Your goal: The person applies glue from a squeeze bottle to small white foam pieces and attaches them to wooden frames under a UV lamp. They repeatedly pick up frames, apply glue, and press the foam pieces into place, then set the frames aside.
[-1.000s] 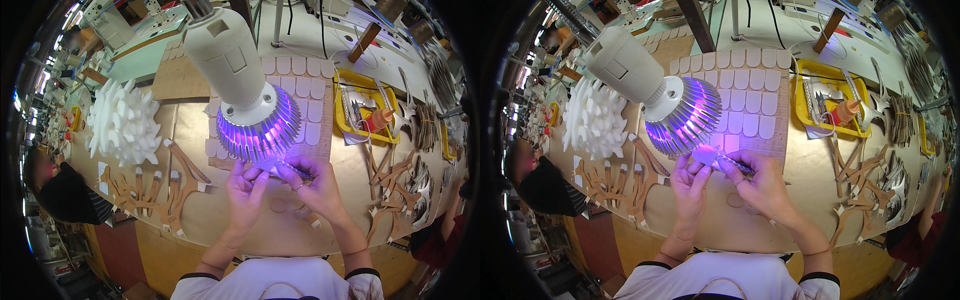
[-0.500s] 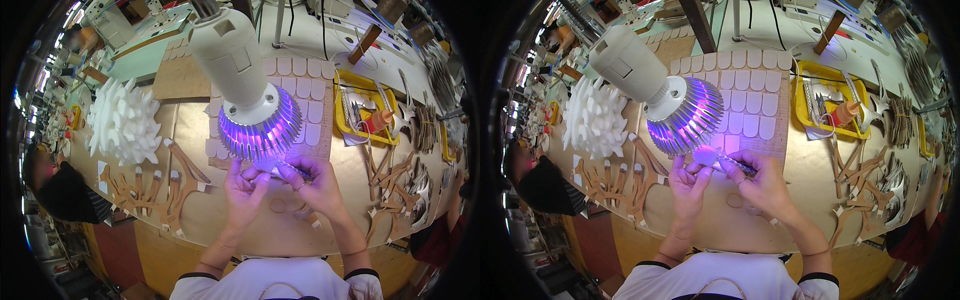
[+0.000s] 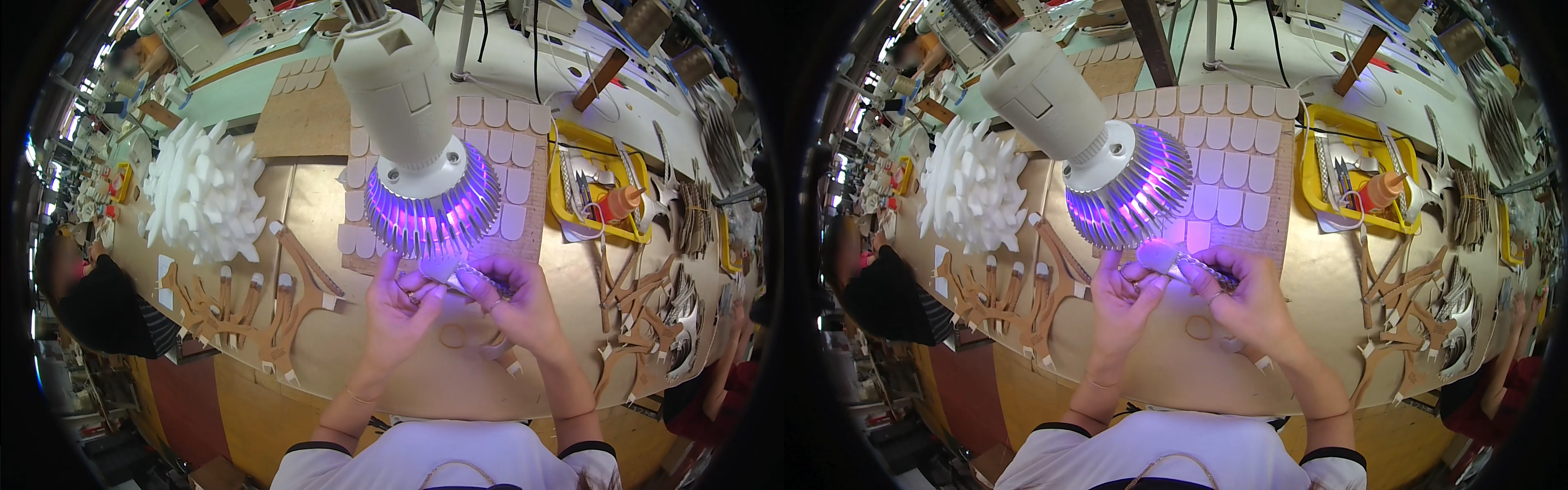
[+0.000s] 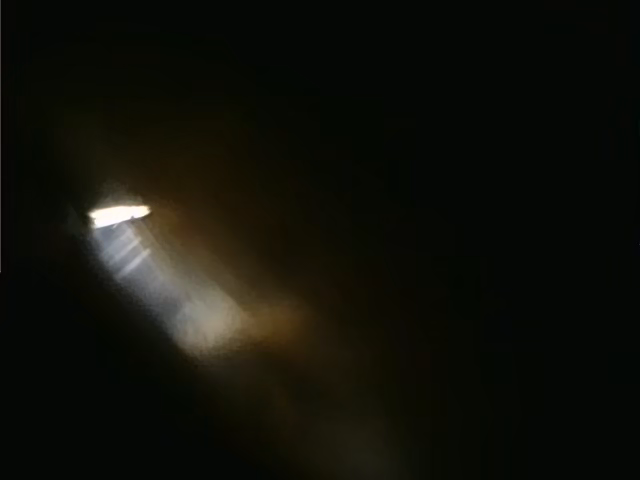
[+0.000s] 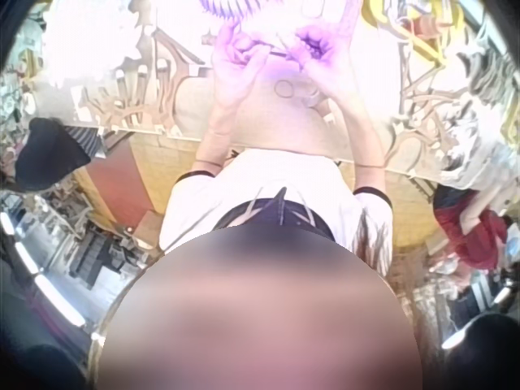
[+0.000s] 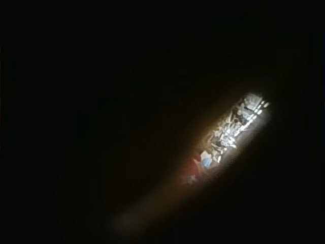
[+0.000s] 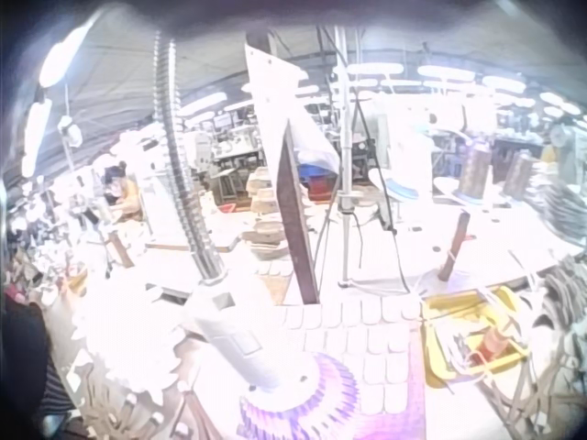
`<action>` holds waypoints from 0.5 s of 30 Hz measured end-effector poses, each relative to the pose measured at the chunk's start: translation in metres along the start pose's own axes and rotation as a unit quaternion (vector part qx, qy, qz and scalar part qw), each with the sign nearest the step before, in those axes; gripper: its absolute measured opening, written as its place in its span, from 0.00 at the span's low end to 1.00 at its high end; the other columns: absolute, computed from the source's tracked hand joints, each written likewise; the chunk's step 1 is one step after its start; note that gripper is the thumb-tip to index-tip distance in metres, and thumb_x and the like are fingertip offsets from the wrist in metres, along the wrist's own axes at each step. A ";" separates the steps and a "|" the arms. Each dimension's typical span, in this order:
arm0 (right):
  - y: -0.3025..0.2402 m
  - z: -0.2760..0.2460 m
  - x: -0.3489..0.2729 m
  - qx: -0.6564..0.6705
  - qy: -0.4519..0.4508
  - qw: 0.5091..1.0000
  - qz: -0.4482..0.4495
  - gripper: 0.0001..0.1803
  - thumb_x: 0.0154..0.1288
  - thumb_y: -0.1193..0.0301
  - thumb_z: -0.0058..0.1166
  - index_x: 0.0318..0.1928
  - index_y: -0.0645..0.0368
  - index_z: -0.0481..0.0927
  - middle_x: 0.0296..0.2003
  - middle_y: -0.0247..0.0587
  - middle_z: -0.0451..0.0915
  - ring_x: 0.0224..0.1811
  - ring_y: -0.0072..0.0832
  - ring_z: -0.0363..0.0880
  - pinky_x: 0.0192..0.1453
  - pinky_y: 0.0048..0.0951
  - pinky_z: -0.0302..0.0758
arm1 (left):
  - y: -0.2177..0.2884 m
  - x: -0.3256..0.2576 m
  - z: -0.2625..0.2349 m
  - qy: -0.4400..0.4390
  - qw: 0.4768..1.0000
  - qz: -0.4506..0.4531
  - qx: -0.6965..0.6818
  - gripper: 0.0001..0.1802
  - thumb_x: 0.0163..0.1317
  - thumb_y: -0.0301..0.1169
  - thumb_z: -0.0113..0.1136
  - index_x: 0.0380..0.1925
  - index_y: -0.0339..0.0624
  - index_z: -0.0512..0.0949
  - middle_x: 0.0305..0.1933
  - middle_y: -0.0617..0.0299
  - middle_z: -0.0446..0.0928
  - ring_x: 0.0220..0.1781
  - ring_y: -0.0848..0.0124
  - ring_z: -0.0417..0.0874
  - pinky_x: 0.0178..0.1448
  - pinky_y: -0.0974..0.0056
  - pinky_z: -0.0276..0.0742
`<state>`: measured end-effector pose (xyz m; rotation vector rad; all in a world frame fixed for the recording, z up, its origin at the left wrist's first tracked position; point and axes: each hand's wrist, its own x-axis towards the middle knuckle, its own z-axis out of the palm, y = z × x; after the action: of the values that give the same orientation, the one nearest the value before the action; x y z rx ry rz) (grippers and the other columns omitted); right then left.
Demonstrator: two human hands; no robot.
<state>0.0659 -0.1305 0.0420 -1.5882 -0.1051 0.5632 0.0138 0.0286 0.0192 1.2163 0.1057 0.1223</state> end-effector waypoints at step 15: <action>0.024 0.008 0.004 -0.044 0.003 0.998 -0.048 0.12 0.64 0.68 0.58 0.39 0.65 0.81 0.20 0.31 0.75 0.22 0.13 0.67 0.25 0.22 0.64 | -0.023 0.004 -0.004 0.063 0.996 -0.036 -0.057 0.15 0.65 0.23 0.56 0.51 0.28 0.71 0.50 0.49 0.78 0.48 0.71 0.81 0.54 0.68 0.77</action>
<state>0.0597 -0.1247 0.0183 -1.6606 -0.2040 0.4842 0.0183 0.0251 -0.0038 1.0893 0.2496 0.1395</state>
